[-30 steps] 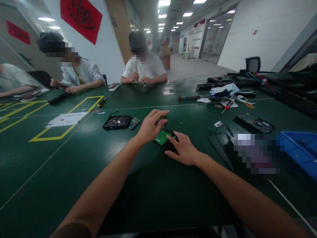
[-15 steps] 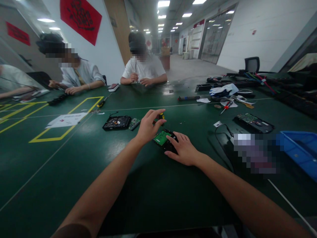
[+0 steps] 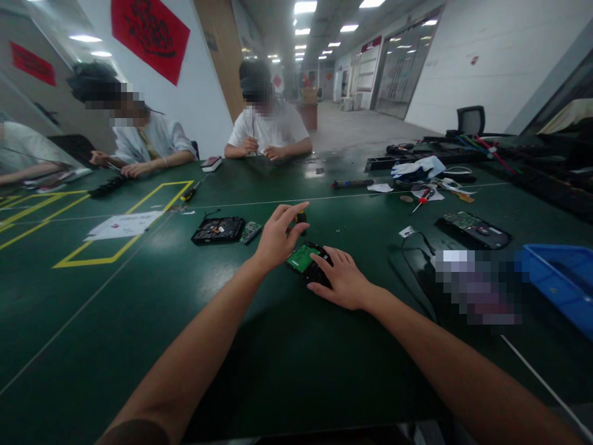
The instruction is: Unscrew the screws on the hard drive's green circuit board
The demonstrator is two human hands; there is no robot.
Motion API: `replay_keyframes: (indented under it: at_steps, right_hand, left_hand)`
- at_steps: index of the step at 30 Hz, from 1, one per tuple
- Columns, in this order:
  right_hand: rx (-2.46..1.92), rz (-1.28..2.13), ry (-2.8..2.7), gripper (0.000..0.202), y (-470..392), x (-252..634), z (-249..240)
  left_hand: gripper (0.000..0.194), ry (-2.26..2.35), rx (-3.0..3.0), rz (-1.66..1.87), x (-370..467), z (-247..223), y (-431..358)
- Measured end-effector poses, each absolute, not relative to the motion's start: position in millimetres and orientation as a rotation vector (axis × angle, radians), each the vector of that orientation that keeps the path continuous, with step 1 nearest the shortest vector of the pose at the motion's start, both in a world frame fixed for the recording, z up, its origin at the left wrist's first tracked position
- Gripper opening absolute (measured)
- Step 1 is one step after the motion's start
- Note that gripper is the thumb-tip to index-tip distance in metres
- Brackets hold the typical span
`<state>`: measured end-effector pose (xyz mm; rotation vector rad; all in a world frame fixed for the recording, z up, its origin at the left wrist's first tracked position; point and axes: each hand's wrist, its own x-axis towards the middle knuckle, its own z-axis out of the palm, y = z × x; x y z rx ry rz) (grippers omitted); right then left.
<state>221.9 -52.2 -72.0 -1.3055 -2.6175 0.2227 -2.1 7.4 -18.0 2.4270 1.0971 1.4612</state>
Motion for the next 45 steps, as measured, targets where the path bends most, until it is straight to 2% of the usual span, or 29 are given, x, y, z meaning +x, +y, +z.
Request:
replay_keyframes:
  at_steps: [8, 16, 23, 33, 45]
  right_hand:
    - [-1.318, 0.225, -2.615, 0.087, -54, 221, -70]
    - [-1.311, 0.211, -2.621, 0.086, -53, 222, -69]
    - [-1.322, 0.225, -2.610, 0.085, -54, 222, -70]
    - [-1.313, 0.225, -2.615, 0.085, -53, 222, -71]
    - [-1.323, 0.217, -2.617, 0.085, -53, 221, -70]
  left_hand:
    - [0.052, 1.012, 2.489, 1.342, -3, -14, 5]
    - [0.037, 1.153, 2.390, 1.439, -1, -11, 2]
    - [0.045, 1.128, 2.455, 1.364, -2, -9, 1]
    - [0.039, 1.094, 2.459, 1.385, -2, -8, 0]
    - [0.043, 1.034, 2.425, 1.350, -3, -8, 2]
